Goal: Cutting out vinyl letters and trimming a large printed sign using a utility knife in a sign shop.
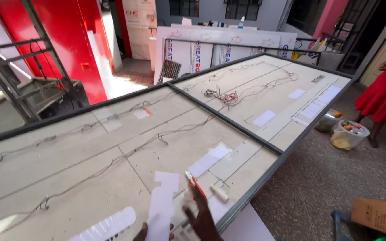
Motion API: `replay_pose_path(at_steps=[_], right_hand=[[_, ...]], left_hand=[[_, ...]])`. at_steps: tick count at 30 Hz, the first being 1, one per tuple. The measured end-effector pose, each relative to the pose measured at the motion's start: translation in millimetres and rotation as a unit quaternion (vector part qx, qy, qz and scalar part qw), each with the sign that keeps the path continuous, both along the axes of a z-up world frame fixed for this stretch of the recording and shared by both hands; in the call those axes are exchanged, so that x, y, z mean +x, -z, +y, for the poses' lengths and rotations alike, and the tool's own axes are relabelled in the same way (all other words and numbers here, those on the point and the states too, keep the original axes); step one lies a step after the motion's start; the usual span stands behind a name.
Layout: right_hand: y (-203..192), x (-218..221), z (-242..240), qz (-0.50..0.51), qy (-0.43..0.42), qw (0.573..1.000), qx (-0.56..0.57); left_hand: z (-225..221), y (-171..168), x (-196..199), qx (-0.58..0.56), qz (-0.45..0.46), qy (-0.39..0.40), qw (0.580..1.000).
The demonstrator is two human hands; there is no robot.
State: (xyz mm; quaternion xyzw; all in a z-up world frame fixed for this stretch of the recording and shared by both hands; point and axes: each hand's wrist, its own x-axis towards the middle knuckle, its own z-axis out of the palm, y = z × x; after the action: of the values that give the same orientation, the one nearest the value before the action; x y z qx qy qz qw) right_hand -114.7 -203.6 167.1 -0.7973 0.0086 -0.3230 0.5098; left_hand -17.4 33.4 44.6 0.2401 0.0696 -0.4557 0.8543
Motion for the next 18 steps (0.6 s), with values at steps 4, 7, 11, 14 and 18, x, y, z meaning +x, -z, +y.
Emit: replay_pose_path(at_steps=[4,7,11,14,18], right_hand=[[-0.2,4.2,-13.0,0.194,-0.107,0.921,0.321],[27.5,-1.5,-4.1,0.231,-0.156,0.843,0.461],[18.1,-7.3,21.9,0.215,-0.039,0.820,0.528],[15.6,-15.3,42.9,0.164,-0.024,0.804,0.571],[30.4,-9.5,38.0,0.095,-0.092,0.749,0.649]], left_hand=[[14.5,-79.6,-25.9,0.110,0.039,-0.009,0.993],[25.4,-76.5,-20.2,0.353,-0.382,0.049,0.853],[-5.1,-101.0,-32.1,0.585,-0.553,-0.063,0.590],[-58.0,-110.6,-62.4,0.511,-0.699,-0.207,0.454],[-107.7,-113.5,-87.7,0.476,-0.774,-0.123,0.399]])
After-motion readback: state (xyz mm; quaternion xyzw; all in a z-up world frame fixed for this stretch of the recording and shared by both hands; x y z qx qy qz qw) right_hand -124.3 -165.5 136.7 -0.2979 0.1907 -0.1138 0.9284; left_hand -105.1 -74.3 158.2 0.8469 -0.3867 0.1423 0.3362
